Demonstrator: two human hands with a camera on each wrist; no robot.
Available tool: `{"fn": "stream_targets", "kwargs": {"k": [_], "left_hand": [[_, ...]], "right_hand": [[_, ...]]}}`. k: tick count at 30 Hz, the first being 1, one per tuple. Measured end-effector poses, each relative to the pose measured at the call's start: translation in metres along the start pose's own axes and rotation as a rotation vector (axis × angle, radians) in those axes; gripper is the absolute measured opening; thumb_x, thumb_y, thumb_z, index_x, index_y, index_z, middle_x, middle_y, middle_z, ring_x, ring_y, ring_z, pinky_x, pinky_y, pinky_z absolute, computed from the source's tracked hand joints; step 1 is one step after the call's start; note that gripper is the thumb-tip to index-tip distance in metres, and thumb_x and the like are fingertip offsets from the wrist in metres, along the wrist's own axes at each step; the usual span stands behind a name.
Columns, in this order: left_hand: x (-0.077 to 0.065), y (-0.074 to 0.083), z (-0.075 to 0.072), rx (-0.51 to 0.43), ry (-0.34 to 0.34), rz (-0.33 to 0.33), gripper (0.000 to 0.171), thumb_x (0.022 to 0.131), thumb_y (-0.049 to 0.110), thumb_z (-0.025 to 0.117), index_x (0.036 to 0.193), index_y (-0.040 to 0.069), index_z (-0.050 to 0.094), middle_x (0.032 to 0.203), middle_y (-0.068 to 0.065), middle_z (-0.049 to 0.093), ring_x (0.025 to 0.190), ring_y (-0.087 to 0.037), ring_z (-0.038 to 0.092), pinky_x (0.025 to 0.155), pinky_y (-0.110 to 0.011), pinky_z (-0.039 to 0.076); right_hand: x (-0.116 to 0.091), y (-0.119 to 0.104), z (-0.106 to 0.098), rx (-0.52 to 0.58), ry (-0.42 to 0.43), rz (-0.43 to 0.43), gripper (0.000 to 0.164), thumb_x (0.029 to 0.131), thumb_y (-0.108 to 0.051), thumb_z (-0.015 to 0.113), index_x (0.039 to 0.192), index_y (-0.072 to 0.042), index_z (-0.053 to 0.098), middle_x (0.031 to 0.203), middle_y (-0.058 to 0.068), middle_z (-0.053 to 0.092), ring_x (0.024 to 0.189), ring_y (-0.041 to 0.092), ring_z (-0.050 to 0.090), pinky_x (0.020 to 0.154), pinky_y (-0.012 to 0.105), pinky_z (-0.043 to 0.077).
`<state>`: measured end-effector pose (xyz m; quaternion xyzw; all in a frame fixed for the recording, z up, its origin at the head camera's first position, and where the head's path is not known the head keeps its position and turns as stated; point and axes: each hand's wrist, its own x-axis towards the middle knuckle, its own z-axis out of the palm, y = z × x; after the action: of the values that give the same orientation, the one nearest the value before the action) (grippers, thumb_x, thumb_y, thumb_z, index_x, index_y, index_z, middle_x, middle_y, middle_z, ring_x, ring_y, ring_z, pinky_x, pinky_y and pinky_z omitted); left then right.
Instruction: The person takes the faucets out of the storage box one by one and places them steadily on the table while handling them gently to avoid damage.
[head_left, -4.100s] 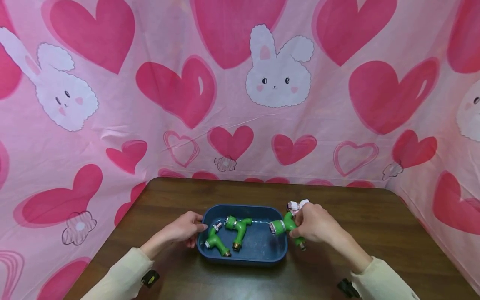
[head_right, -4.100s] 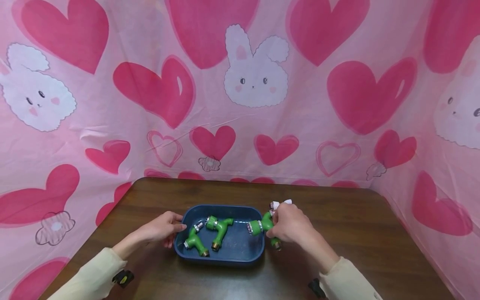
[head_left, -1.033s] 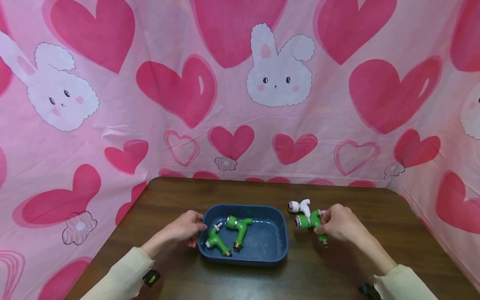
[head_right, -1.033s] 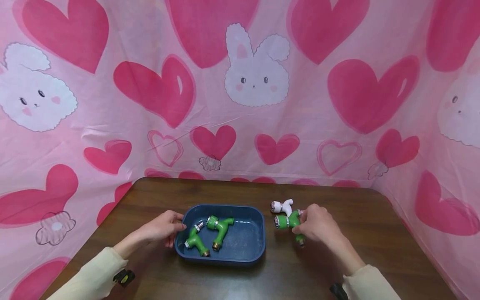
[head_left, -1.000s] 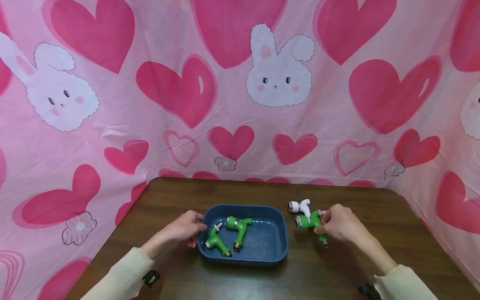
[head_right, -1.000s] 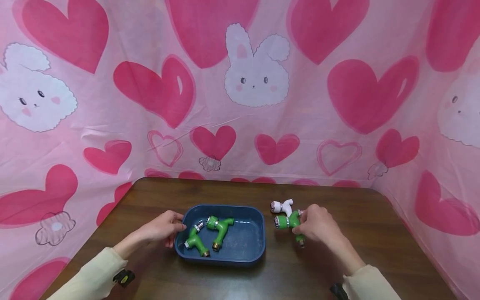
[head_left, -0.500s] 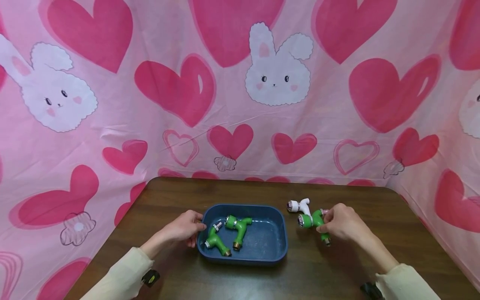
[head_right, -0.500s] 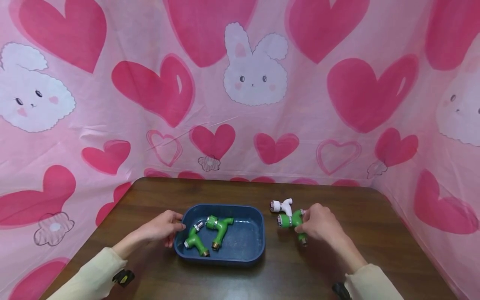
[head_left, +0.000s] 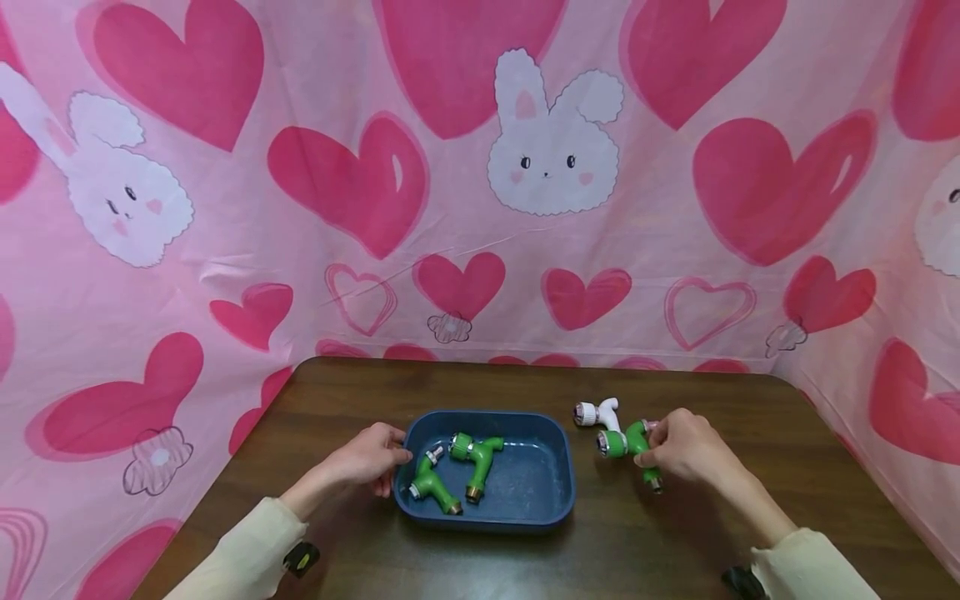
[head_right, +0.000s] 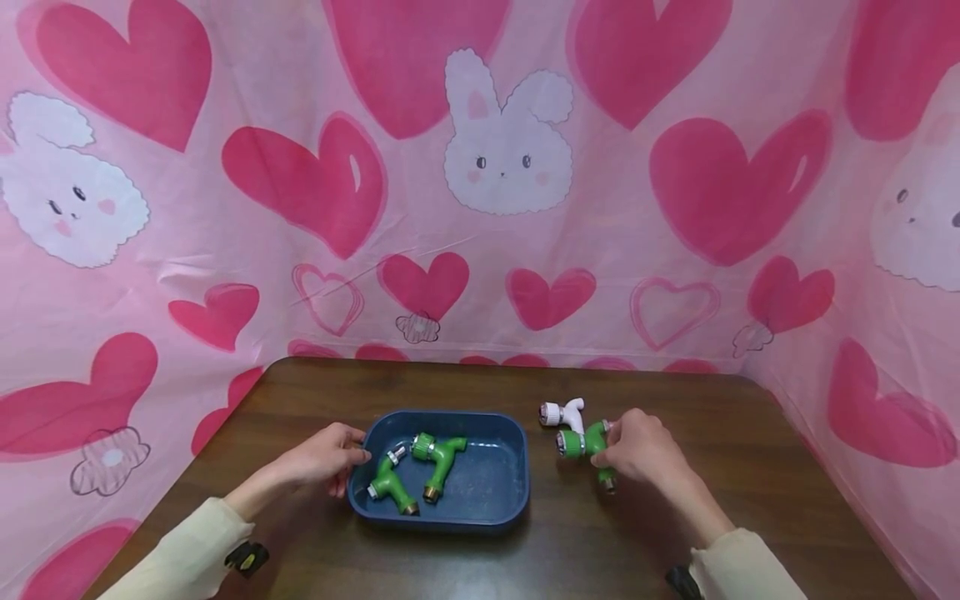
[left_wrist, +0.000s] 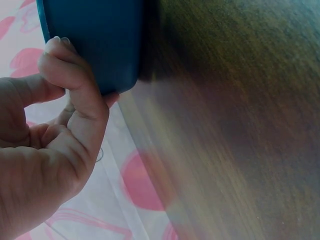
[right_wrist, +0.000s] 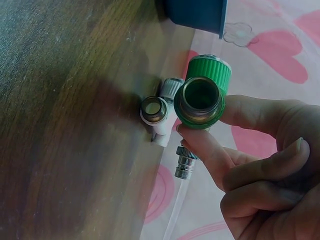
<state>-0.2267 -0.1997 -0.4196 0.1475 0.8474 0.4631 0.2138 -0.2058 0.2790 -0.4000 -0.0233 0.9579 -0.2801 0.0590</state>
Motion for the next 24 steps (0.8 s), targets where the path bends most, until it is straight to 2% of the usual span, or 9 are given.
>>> {"fn": "stream_targets", "kwargs": {"k": [8,17,24], "left_hand": [[-0.0016,-0.002,0.0003,0.01,0.0,-0.009,0.03,0.105,0.007,0.062,0.129,-0.011,0.062,0.061,-0.011,0.062,0.043,-0.012,0.058,0.048,-0.028,0.055],[0.0022,-0.0028,0.0015,0.021,0.007,-0.004,0.032,0.106,0.008,0.062,0.131,-0.012,0.061,0.061,-0.012,0.063,0.044,-0.012,0.058,0.047,-0.027,0.055],[0.0011,-0.0028,0.0026,0.02,0.015,-0.008,0.035,0.105,0.007,0.062,0.134,-0.013,0.059,0.061,-0.01,0.062,0.044,-0.013,0.058,0.048,-0.027,0.055]], "right_hand": [[-0.0002,0.0014,0.0004,0.004,-0.002,0.01,0.022,0.081,-0.018,0.09,0.069,-0.01,0.073,0.064,-0.002,0.056,0.065,0.018,0.05,0.054,0.032,0.041],[0.0019,0.0065,-0.0029,-0.014,-0.007,0.019,0.027,0.083,-0.02,0.088,0.064,-0.011,0.071,0.063,-0.004,0.051,0.063,0.015,0.045,0.053,0.029,0.035],[0.0025,0.0078,-0.0047,0.006,-0.019,0.039,0.022,0.084,-0.019,0.088,0.069,-0.01,0.074,0.069,0.0,0.055,0.064,0.017,0.048,0.053,0.029,0.039]]}}
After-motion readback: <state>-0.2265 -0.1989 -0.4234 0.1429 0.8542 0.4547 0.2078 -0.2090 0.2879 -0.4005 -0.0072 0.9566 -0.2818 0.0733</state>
